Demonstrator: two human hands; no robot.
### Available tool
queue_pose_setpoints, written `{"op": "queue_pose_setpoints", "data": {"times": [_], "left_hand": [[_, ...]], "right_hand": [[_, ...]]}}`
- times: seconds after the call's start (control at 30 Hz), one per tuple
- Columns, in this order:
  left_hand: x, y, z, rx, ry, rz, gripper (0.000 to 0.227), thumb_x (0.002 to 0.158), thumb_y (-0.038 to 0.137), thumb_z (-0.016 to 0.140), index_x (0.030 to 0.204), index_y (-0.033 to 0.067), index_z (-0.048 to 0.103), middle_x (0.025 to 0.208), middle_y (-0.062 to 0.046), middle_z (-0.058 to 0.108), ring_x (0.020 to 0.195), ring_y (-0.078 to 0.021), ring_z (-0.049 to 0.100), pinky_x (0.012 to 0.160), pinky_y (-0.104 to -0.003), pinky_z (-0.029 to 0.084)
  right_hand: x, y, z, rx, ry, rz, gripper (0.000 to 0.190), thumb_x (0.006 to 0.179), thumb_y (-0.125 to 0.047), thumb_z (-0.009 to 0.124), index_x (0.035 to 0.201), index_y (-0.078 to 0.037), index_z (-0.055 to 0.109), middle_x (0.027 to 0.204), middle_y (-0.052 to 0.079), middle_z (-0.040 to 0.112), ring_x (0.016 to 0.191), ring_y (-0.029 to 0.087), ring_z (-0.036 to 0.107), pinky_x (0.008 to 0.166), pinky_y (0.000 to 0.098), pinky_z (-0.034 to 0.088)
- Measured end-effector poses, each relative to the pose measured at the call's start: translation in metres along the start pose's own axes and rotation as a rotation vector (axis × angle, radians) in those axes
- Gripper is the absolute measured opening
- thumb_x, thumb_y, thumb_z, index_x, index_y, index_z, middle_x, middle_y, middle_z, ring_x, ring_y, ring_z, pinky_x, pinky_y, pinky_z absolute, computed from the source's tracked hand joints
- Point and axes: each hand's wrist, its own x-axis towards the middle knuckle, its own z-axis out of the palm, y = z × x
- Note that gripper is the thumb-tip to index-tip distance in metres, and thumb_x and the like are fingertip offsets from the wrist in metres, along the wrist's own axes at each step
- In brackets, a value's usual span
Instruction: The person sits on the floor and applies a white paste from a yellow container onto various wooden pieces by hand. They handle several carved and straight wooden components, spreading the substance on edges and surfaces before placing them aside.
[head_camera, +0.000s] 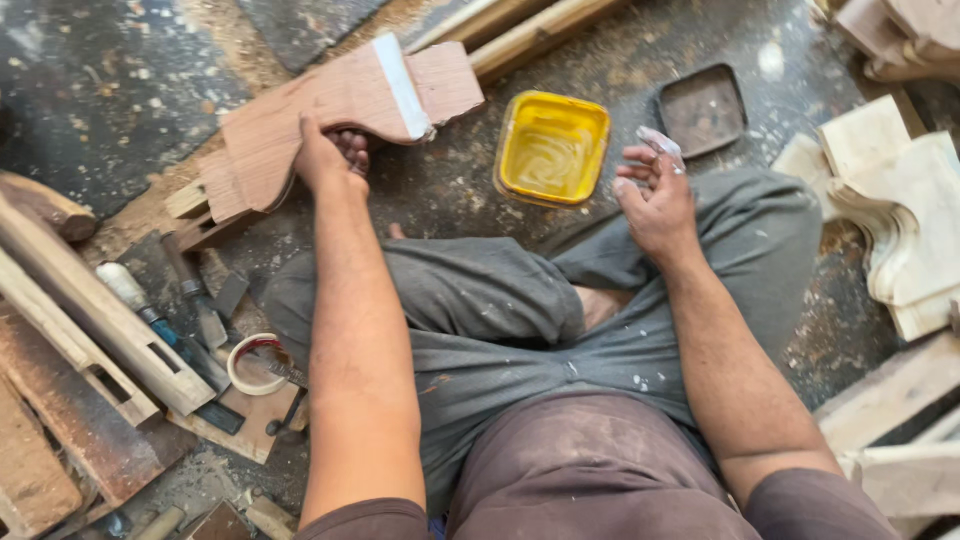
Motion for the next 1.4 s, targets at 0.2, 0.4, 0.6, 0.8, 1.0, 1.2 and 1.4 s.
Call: {"op": "queue_pose_setpoints", "data": {"times": [0.2,0.4,0.6,0.8,1.0,1.2,1.4], "left_hand": [[-0.033,0.011,-0.006,0.170,-0.015,0.057,0.045,0.094,0.053,0.061,0.078,0.0116,0.054,0.065,-0.005,0.063,0.052,-0.0200,0.063,0.045,-0.031,0.044],[-0.122,-0.025,0.004,0.455,-0.509,0.496,0.039,0.107,0.040,0.055,0.080,0.0115,0.053,0.065,-0.004,0.056,0.055,-0.0148,0.058,0.049,-0.030,0.045],[-0.176,-0.107,0.024,0.987,-0.482,0.825,0.037,0.109,0.042,0.053,0.118,0.0098,0.069,0.103,-0.013,0.073,0.096,-0.0271,0.068,0.084,-0.039,0.054],[-0.191,-0.118,0.038,0.831,-0.663,1.007,0.037,0.107,0.040,0.055,0.120,0.0089,0.072,0.113,-0.014,0.077,0.107,-0.0247,0.075,0.093,-0.035,0.057],[-0.200,-0.126,0.036,0.780,-0.755,0.967,0.039,0.111,0.035,0.051,0.117,0.0040,0.074,0.113,-0.014,0.079,0.107,-0.0232,0.074,0.095,-0.035,0.057],[-0.196,-0.123,0.034,0.792,-0.739,1.006,0.039,0.110,0.033,0.049,0.117,0.0027,0.073,0.112,-0.015,0.078,0.106,-0.0245,0.075,0.094,-0.035,0.058],[-0.205,-0.125,0.036,0.823,-0.759,1.071,0.038,0.111,0.031,0.049,0.117,0.0029,0.073,0.112,-0.017,0.077,0.106,-0.0295,0.075,0.093,-0.038,0.058]], "right_hand": [[0.012,0.001,0.009,-0.130,-0.007,0.076,0.066,0.097,-0.017,0.072,0.152,-0.002,0.038,0.135,0.020,0.060,0.117,0.024,0.067,0.095,0.0351,0.058],[0.021,-0.012,0.027,-0.482,-0.091,0.153,0.096,0.085,-0.030,0.076,0.161,-0.002,0.024,0.127,0.028,0.065,0.111,0.048,0.064,0.097,0.0488,0.049],[0.014,-0.018,0.021,-0.461,-0.214,0.105,0.082,0.087,-0.039,0.077,0.148,0.001,0.041,0.127,0.025,0.068,0.115,0.043,0.067,0.099,0.0455,0.053],[-0.025,-0.042,0.034,0.131,-0.040,0.138,0.049,0.106,-0.046,0.065,0.136,-0.007,0.061,0.112,0.010,0.072,0.100,0.023,0.069,0.096,0.0410,0.057],[0.005,-0.029,0.107,1.104,-0.016,0.720,0.035,0.097,-0.048,0.061,0.112,-0.017,0.067,0.099,-0.001,0.070,0.091,0.015,0.067,0.083,0.0390,0.055],[0.034,-0.003,0.133,0.965,0.076,0.668,0.048,0.098,-0.056,0.058,0.099,-0.009,0.069,0.091,0.002,0.070,0.083,0.016,0.063,0.073,0.0359,0.054],[0.030,0.008,0.128,0.898,0.070,0.643,0.058,0.097,-0.060,0.053,0.102,-0.004,0.069,0.094,0.004,0.070,0.085,0.014,0.063,0.074,0.0343,0.055]]}}
